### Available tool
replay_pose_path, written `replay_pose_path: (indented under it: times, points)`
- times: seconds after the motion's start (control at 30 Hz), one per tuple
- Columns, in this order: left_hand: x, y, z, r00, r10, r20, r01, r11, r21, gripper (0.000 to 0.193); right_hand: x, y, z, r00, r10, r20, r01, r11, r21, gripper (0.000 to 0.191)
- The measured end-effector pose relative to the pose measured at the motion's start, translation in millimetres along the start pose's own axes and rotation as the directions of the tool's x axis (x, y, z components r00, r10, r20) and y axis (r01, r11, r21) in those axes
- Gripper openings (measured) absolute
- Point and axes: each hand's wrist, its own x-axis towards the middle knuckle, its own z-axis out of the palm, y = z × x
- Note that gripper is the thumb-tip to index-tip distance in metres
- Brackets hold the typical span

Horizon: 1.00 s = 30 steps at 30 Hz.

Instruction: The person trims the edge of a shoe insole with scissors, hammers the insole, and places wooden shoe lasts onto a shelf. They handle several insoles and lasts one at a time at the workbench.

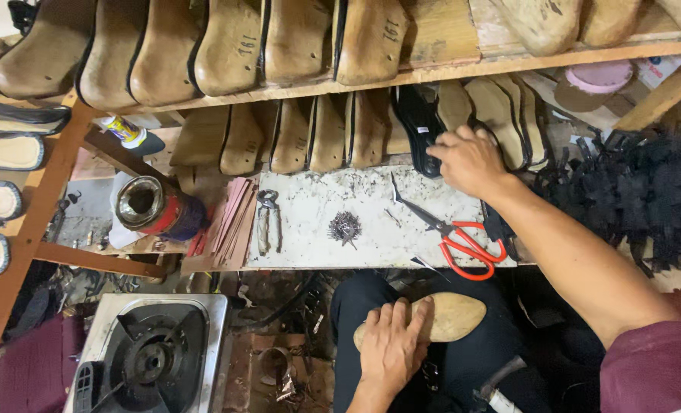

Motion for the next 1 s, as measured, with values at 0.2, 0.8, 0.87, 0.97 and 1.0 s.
replay_pose_path:
  times: [0.2,0.8,0.87,0.97,1.0]
  points:
    - [0,-2,-2,0.999,-0.004,0.036,0.004,1.000,-0.007,0.078,12,-28,-4,0.966,0.155,0.208,-0.170,0.984,0.057,0.059]
    - [2,-6,0,1.000,0.022,0.013,-0.022,1.000,-0.019,0.074,-30,46,36,0.858,0.445,-0.254,-0.405,0.893,0.196,0.028]
    - [2,-5,1,1.000,0.021,0.008,-0.021,1.000,-0.018,0.072,-27,40,30,0.886,0.433,-0.165,-0.414,0.900,0.137,0.033]
    - [2,-5,0,1.000,0.017,-0.018,-0.018,1.000,-0.022,0.071,-14,28,17,0.898,0.436,-0.064,-0.436,0.900,0.020,0.055]
    - [1,-5,0,0.999,0.017,-0.037,-0.018,1.000,-0.018,0.071,-9,24,13,0.897,0.442,-0.035,-0.442,0.896,-0.025,0.063]
